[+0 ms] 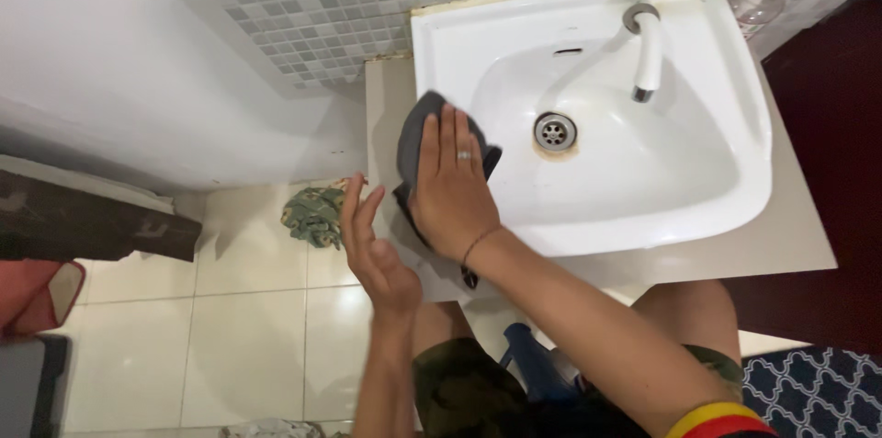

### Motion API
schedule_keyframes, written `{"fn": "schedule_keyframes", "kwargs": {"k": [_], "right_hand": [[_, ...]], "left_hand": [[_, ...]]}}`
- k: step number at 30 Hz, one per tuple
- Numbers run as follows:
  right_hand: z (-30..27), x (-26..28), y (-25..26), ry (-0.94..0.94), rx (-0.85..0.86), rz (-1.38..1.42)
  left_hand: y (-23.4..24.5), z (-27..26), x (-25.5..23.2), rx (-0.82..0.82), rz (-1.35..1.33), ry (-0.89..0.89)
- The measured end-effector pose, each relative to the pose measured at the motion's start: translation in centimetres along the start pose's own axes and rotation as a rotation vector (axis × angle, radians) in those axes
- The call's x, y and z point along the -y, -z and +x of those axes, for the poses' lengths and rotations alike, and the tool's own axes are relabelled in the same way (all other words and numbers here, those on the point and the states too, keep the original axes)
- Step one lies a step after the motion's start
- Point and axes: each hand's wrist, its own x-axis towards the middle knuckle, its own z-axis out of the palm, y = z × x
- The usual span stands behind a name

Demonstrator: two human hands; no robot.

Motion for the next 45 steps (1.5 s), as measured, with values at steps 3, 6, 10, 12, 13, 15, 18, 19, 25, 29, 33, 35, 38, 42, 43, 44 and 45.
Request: {"fn": "schedule_keyframes", "kwargs": {"k": [3,6,10,12,13,15,18,19,25,29,33,35,38,42,43,44,45], "right_hand": [[3.8,-1.2,-0.5,-0.021,0.012,0.022],[7.4,-2.4,-1.4,-0.066,0.043,0.02],[12.0,-4.0,-2.2,-0.111,0.076,0.037],[12.9,-4.0,-2.5,-0.17,0.082,0.003],[12.7,-4.0,-2.6,-0.164,0.074,0.001],[12.2,-3.8,-2.1,-0.146,0.064,0.017],[10.5,-2.9,-1.6,-0.147,0.12,0.016],[9.8,-2.7,-1.4,-0.142,0.111,0.011],[1.4,-0.7,-0.5,-0.012,0.023,0.001],[-3.6,0.0,1.3,0.127,0.038,-0.026],[-7.3,0.1,2.2,0.204,-0.017,-0.169],[-7.3,0.5,2.0,0.195,-0.03,-0.216],[-5.6,0.8,1.4,0.178,-0.049,-0.262],[-2.1,0.8,0.7,0.077,-0.035,-0.124],[-1.1,0.6,0.6,0.076,-0.032,-0.125],[0.1,0.4,0.5,0.052,-0.028,-0.098],[1.1,0.1,0.4,0.028,-0.025,-0.071]], "left_hand": [[-1.2,-1.3,-0.1,-0.043,-0.257,0.172],[-1.2,-1.8,0.1,0.021,-0.162,0.19],[-0.9,-1.8,0.8,0.052,-0.165,0.174],[-0.9,-1.8,1.0,0.058,-0.146,0.187],[-0.9,-1.9,1.1,0.053,-0.148,0.179],[-1.0,-2.1,1.2,0.051,-0.145,0.17],[-1.0,-2.1,1.3,0.043,-0.114,0.137],[-1.1,-1.9,1.5,0.038,-0.119,0.127],[-0.8,-2.2,2.1,0.037,-0.228,0.273],[-0.6,-2.7,2.0,0.029,-0.181,0.256],[-0.8,-2.6,2.5,0.026,-0.216,0.274],[-0.8,-2.6,2.7,0.032,-0.237,0.28],[-0.7,-2.6,2.8,0.036,-0.266,0.266],[-0.7,-2.5,2.4,0.033,-0.261,0.274],[-0.7,-2.5,2.3,0.034,-0.262,0.277],[-0.7,-2.6,2.1,0.037,-0.255,0.273],[-0.7,-2.5,2.0,0.04,-0.249,0.268]]}}
